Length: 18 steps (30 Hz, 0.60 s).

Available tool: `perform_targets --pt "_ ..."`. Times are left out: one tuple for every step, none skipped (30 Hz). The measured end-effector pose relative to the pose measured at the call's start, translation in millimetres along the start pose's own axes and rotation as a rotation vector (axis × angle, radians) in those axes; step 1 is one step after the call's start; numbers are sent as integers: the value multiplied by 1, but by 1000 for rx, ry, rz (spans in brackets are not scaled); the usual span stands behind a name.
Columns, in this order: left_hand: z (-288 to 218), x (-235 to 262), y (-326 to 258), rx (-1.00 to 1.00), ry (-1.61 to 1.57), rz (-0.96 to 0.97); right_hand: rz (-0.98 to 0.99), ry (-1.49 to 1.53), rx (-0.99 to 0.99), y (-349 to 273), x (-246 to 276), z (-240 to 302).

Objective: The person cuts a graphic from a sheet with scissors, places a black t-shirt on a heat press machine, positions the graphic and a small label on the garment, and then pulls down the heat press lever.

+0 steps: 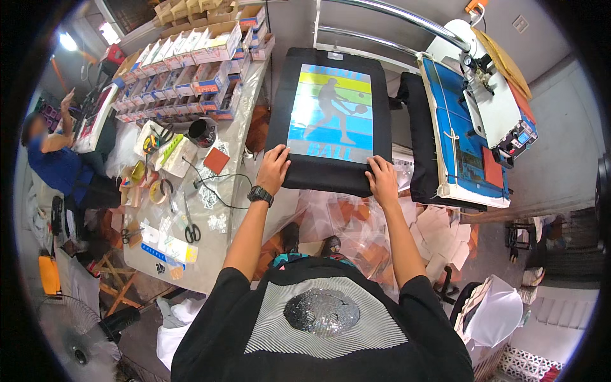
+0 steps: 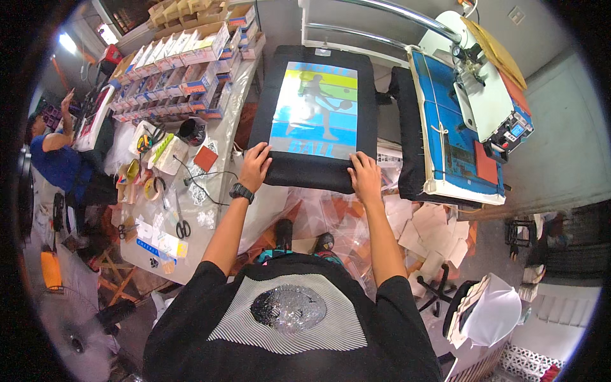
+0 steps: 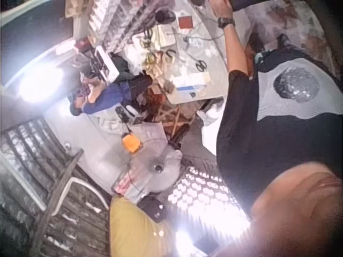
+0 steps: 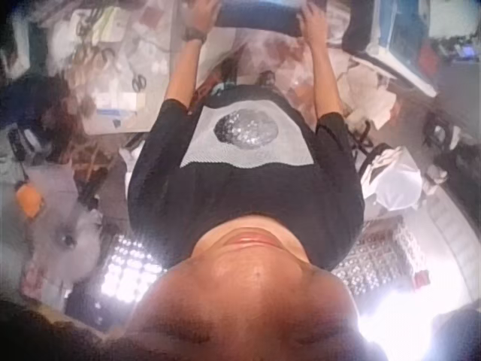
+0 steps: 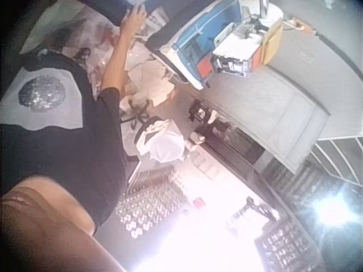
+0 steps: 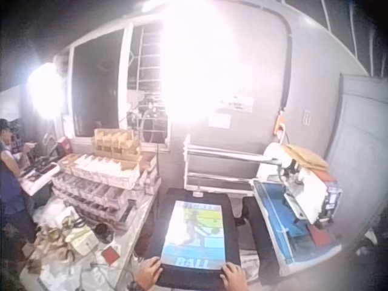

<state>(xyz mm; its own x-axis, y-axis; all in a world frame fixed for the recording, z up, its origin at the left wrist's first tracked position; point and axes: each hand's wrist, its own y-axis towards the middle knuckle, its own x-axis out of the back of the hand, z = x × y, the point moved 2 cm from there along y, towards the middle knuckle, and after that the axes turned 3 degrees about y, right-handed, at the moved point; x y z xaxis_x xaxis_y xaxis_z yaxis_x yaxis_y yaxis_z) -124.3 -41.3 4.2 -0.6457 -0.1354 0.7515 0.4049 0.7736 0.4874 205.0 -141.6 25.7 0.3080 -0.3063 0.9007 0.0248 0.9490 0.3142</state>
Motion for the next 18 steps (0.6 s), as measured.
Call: perform_targets --pt "2 0 -2 4 3 5 8 -16 9 0 0 1" --pt "4 0 -3 -4 6 8 17 -32 20 0 -1 2" --pt "5 0 -4 -11 8 10 31 -34 35 -1 -1 3" --pt "6 1 -3 -22 11 11 42 -36 49 -1 -1 2" --pt "6 1 -3 -28 12 18 54 -38 63 -1 -1 1" --pt "6 1 -3 -33 13 25 45 -48 69 -1 0 0" --pt "7 1 -4 -39 17 32 34 -57 75 -2 0 0" --pt "8 1 -4 -40 21 29 24 -66 81 -2 -1 0" --pt "8 1 -5 -41 26 26 27 -54 78 -2 -2 1" --pt "8 1 -5 -44 31 23 29 -44 74 -1 -2 2" --pt "9 1 -4 -46 26 17 31 -33 70 -1 -1 2" --pt "10 1 -4 -49 22 11 24 -34 67 1 -1 2" --pt "9 2 -4 -51 17 6 19 -34 62 1 0 2" --pt "8 2 -4 -49 11 9 14 -35 58 1 0 1" --pt "6 2 -4 -48 5 12 10 -31 56 0 -1 1" --pt "6 3 -4 -45 1 13 7 -27 57 1 0 1" --pt "5 3 -3 -44 1 15 3 -23 58 1 -1 0" --pt "5 3 -3 -44 0 16 7 -16 55 1 -1 0"
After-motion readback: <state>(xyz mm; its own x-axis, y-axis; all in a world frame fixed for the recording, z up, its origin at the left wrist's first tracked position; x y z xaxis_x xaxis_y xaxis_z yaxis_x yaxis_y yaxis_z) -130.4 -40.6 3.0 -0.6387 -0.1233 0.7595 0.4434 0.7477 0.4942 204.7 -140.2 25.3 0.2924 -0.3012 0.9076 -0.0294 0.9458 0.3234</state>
